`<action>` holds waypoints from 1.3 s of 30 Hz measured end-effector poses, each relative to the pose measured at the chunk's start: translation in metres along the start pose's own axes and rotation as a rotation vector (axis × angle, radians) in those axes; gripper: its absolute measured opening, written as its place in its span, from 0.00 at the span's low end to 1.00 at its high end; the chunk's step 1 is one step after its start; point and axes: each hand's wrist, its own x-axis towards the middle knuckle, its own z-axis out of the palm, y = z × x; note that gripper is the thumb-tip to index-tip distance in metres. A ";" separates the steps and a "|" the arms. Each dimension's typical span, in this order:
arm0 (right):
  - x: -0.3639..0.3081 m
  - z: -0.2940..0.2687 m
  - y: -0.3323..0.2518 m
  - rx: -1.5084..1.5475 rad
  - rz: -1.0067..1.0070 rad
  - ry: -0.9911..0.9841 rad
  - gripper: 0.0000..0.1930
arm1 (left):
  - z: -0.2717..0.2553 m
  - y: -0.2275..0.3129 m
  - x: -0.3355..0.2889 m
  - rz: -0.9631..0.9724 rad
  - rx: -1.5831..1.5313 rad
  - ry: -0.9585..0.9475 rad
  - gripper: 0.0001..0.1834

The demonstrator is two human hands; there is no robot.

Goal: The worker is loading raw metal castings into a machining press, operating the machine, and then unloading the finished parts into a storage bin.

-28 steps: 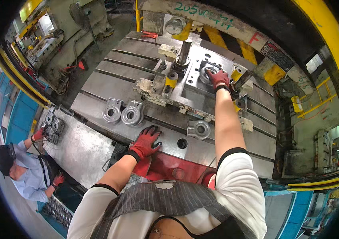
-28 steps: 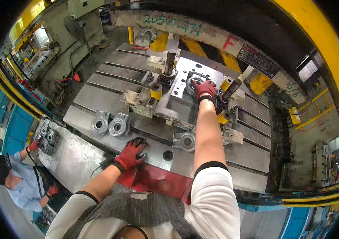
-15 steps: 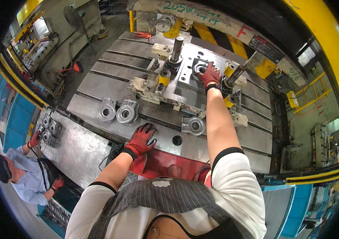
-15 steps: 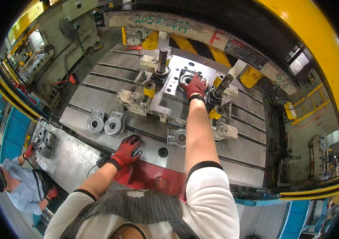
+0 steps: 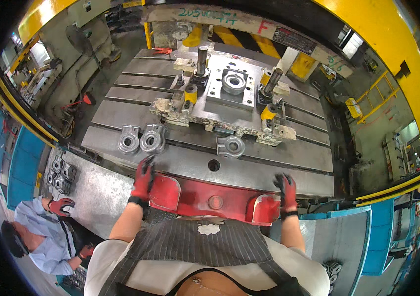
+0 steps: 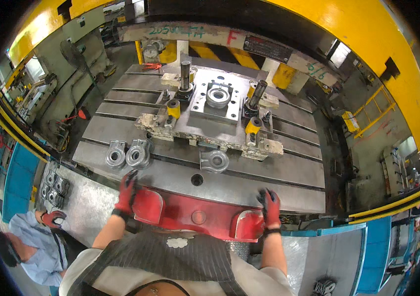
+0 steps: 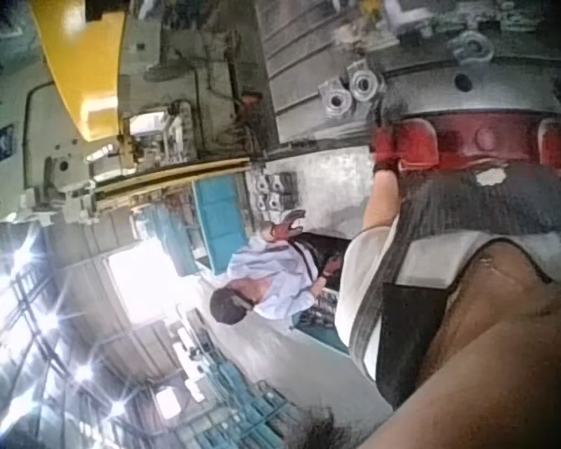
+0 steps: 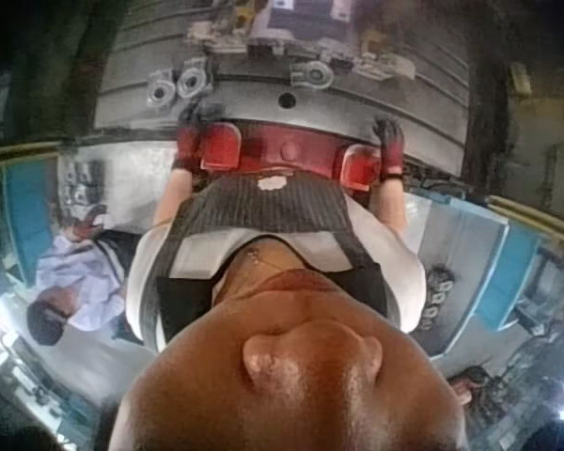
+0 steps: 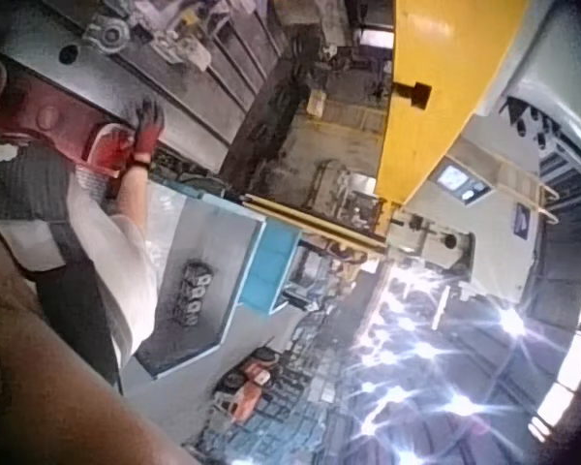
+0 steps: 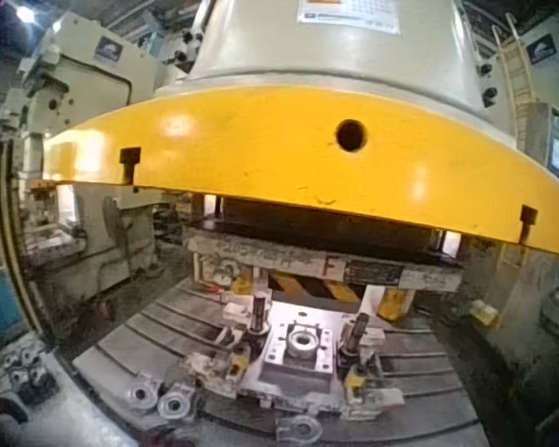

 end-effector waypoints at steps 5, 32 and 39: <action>-0.084 -0.080 0.045 -0.198 0.289 0.176 0.22 | -0.060 -0.048 -0.058 -0.548 -0.355 -0.252 0.19; -0.080 -0.123 0.133 -0.074 0.528 -0.239 0.25 | -0.095 -0.258 -0.061 -0.460 0.271 -0.643 0.24; -0.085 -0.127 0.134 -0.076 0.523 -0.227 0.25 | -0.085 -0.248 -0.062 -0.550 0.136 -0.559 0.21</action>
